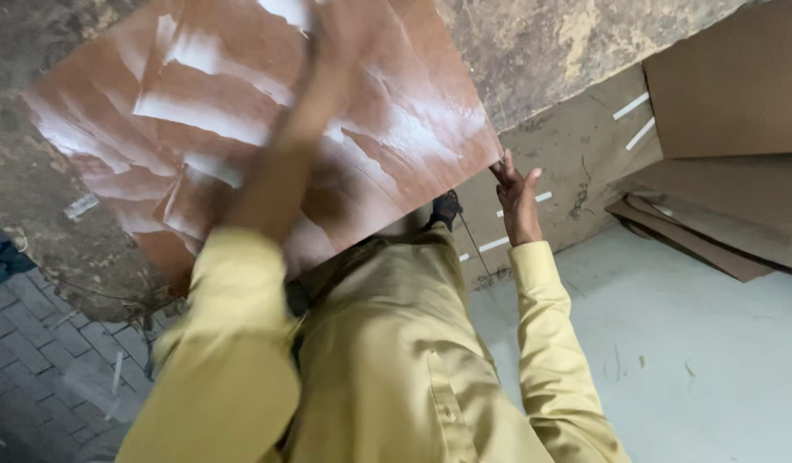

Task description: The person applies white adhesive to a brown board using a brush, then places a decorative fabric panel with calligraphy onto the board and presses it down to adhere. The person repeats this process with a second panel.

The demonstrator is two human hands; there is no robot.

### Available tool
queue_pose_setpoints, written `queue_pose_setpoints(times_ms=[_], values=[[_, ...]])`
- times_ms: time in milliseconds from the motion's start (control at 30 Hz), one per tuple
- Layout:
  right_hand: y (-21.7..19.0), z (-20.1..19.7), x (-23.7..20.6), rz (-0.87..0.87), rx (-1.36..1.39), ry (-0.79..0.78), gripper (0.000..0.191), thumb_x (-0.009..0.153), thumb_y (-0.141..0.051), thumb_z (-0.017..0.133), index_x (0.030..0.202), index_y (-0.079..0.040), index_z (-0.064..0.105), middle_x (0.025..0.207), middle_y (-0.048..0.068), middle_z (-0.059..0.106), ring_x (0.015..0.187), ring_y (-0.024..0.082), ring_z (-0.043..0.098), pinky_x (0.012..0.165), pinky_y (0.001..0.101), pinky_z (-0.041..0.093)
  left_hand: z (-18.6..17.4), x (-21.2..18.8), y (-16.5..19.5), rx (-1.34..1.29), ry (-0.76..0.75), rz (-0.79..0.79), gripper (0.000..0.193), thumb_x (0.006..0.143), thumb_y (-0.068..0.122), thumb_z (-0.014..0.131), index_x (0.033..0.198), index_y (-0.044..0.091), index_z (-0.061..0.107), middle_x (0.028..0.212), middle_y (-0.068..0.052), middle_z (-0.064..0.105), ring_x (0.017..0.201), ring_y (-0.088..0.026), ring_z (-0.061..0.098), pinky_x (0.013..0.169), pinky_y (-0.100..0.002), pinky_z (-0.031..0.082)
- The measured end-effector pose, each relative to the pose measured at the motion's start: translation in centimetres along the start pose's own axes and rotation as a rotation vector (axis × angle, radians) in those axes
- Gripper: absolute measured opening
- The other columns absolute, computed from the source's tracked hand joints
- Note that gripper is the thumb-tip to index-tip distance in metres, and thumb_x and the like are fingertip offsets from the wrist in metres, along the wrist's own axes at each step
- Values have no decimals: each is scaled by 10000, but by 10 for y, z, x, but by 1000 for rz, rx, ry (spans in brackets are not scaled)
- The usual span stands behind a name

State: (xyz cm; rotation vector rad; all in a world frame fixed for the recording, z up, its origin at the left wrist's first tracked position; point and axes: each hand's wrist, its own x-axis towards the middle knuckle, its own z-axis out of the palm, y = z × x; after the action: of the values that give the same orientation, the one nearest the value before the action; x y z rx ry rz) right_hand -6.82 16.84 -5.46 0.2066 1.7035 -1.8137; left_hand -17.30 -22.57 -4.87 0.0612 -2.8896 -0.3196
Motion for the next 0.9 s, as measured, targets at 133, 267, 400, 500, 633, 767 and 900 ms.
queue_pose_setpoints(times_ms=[133, 267, 400, 500, 633, 767, 900], values=[[4, -7, -1, 4, -38, -2, 1128, 856, -886, 91, 1650, -103, 262, 1678, 147, 349, 1593, 315, 220, 1255, 535, 37, -38, -136, 51, -114, -6, 541, 263, 936, 133, 674, 1180, 42, 710, 1009, -135, 719, 866, -278, 716, 774, -446, 571], [9, -5, -3, -35, -149, 26, 1146, 865, -897, 75, 1645, -78, 256, 1697, 164, 318, 1599, 339, 215, 1284, 535, 89, -128, -131, -105, 55, 70, -57, 265, 934, 132, 677, 1180, 40, 711, 1011, -133, 721, 868, -275, 716, 776, -442, 571], [6, 8, -4, -42, -258, 38, 1219, 834, -912, 49, 1599, -22, 381, 1709, 134, 326, 1579, 355, 285, 1268, 563, 154, -144, -146, -133, 154, 96, -242, 268, 932, 132, 681, 1181, 39, 713, 1012, -132, 722, 869, -272, 717, 778, -439, 572], [3, 19, -9, -20, -225, 37, 1191, 822, -919, 60, 1660, -77, 138, 1679, 156, 337, 1599, 341, 201, 1271, 541, 73, -128, -239, -46, 9, -15, 244, 270, 930, 132, 683, 1182, 38, 714, 1013, -130, 723, 870, -270, 717, 779, -436, 572], [3, 28, -14, -34, -271, 44, 1199, 807, -921, 67, 1664, -83, 107, 1680, 126, 372, 1589, 320, 211, 1244, 564, 67, -164, -274, -153, 39, 25, -51, 273, 928, 131, 687, 1182, 36, 716, 1015, -129, 724, 871, -267, 718, 781, -433, 572], [11, 37, -12, -44, -235, 41, 1184, 843, -919, 124, 1679, -80, 109, 1695, 118, 341, 1602, 309, 233, 1251, 595, 71, -204, -251, -271, 206, 142, -403, 276, 926, 131, 690, 1183, 34, 717, 1017, -127, 725, 873, -263, 718, 783, -430, 573], [11, 45, -14, -12, -161, 56, 1185, 810, -915, 121, 1656, -86, 92, 1718, 94, 313, 1607, 285, 242, 1208, 622, 22, -192, -337, -174, 102, 14, -87, 279, 924, 130, 694, 1184, 33, 719, 1018, -125, 726, 874, -260, 719, 785, -426, 573]])
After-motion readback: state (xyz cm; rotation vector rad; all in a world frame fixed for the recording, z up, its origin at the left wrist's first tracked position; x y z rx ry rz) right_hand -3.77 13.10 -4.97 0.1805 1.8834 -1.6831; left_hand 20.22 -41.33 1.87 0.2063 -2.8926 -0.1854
